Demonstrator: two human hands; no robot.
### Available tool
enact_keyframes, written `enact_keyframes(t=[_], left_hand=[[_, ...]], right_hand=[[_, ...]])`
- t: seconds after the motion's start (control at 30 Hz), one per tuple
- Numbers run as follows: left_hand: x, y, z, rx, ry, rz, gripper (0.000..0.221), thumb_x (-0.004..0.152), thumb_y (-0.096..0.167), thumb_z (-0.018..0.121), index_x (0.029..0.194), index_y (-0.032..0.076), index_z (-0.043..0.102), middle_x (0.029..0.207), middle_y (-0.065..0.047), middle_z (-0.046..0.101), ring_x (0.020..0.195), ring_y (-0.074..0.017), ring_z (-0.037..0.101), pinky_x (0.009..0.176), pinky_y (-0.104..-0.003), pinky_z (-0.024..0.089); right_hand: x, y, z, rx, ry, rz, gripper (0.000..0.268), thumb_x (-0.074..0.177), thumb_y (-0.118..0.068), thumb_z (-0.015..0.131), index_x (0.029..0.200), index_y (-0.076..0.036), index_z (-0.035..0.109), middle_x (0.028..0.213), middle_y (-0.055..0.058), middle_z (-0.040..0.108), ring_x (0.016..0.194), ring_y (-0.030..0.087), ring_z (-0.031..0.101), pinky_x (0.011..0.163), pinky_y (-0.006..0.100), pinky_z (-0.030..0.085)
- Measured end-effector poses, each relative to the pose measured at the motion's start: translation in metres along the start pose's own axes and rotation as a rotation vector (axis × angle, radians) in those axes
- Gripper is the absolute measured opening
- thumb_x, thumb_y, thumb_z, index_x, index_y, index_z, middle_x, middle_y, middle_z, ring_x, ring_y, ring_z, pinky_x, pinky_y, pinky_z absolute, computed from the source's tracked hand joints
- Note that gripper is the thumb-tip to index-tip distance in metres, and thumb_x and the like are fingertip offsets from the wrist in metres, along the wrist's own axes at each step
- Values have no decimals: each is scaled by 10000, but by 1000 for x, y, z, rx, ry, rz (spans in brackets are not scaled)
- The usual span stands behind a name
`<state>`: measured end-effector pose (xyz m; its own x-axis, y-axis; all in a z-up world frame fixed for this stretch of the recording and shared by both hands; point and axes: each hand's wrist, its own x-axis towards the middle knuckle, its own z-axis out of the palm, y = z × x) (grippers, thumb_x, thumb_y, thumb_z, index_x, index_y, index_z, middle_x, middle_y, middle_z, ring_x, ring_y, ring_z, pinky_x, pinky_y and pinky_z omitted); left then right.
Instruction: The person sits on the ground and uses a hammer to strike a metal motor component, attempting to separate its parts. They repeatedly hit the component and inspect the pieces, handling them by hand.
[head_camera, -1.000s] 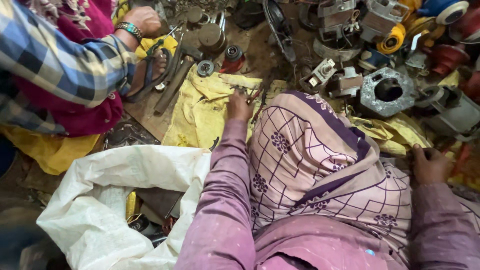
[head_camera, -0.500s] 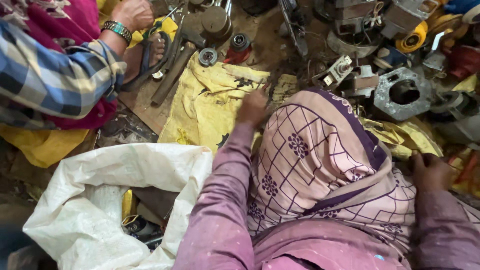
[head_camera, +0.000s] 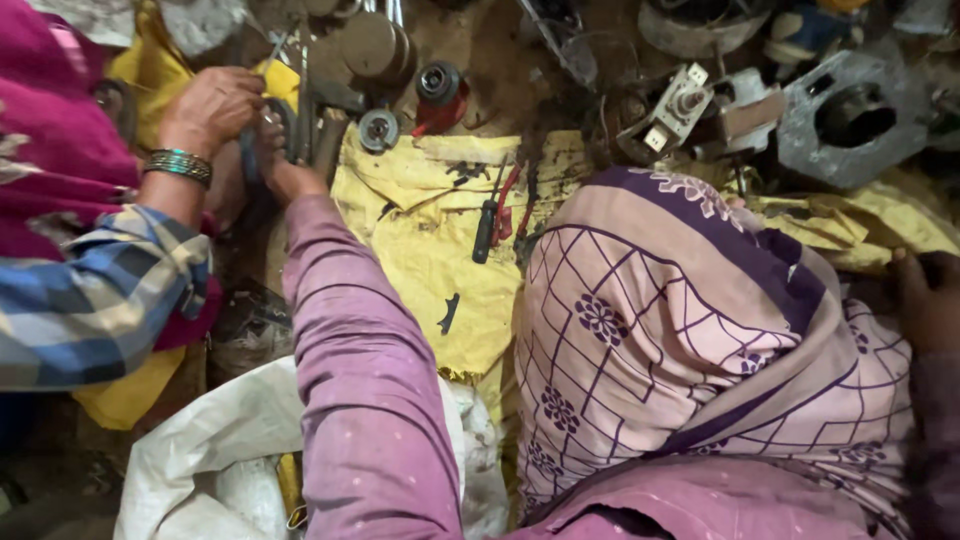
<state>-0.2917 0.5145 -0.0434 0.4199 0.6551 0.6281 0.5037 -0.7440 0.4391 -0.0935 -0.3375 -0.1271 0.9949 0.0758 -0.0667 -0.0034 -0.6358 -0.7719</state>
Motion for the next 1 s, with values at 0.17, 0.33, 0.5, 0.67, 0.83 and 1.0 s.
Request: enact_keyframes(t=[0.17, 0.33, 0.5, 0.67, 0.83, 1.0], left_hand=[[2, -11, 8, 313, -273, -498, 335, 772, 197, 844, 1018, -9, 745, 1029, -175, 761, 907, -304, 741, 807, -411, 574], [-5, -29, 11, 290, -241, -235, 589, 749, 389, 948, 1063, -60, 731, 1056, -283, 715, 990, -449, 681, 867, -480, 533], [-11, -21, 27, 370, -560, -381, 923, 762, 655, 917, 1160, -139, 663, 1210, -361, 634, 1165, -477, 614, 1011, -484, 478], [-19, -16, 45, 557, -559, -493, 963, 548, 652, 932, 1150, -57, 683, 1259, -305, 606, 1128, -463, 613, 909, -541, 487], [-20, -30, 57, 566, -702, -539, 796, 754, 632, 856, 1147, -45, 713, 1283, -283, 638, 1176, -405, 625, 973, -465, 495], [-11, -21, 49, -282, -981, -1210, 391, 870, 483, 822, 1025, 137, 724, 908, -58, 638, 688, -232, 526, 593, -413, 430]], right_hand=[[4, -1, 6, 50, -43, 47, 351, 1193, -256, 653, 1140, 84, 584, 1050, 156, 686, 907, 184, 640, 821, 346, 517], [4, 7, 6, 98, -78, 30, 325, 1141, -251, 596, 1152, 73, 602, 1096, 140, 695, 950, 173, 642, 833, 329, 516], [1, 11, 3, -109, 1, -12, 341, 1129, -243, 639, 1191, 91, 608, 1079, 187, 697, 925, 216, 653, 829, 377, 525], [1, -5, -10, -240, -89, -52, 362, 1167, -274, 661, 1119, 82, 707, 980, 209, 728, 829, 267, 696, 806, 368, 541], [-3, -40, -15, -479, -60, -135, 367, 1126, -321, 716, 1079, 41, 756, 970, 229, 729, 891, 366, 711, 815, 443, 546], [-2, -68, -10, -361, -95, -13, 336, 1030, -325, 680, 1122, -14, 766, 1004, 213, 734, 882, 367, 710, 825, 469, 550]])
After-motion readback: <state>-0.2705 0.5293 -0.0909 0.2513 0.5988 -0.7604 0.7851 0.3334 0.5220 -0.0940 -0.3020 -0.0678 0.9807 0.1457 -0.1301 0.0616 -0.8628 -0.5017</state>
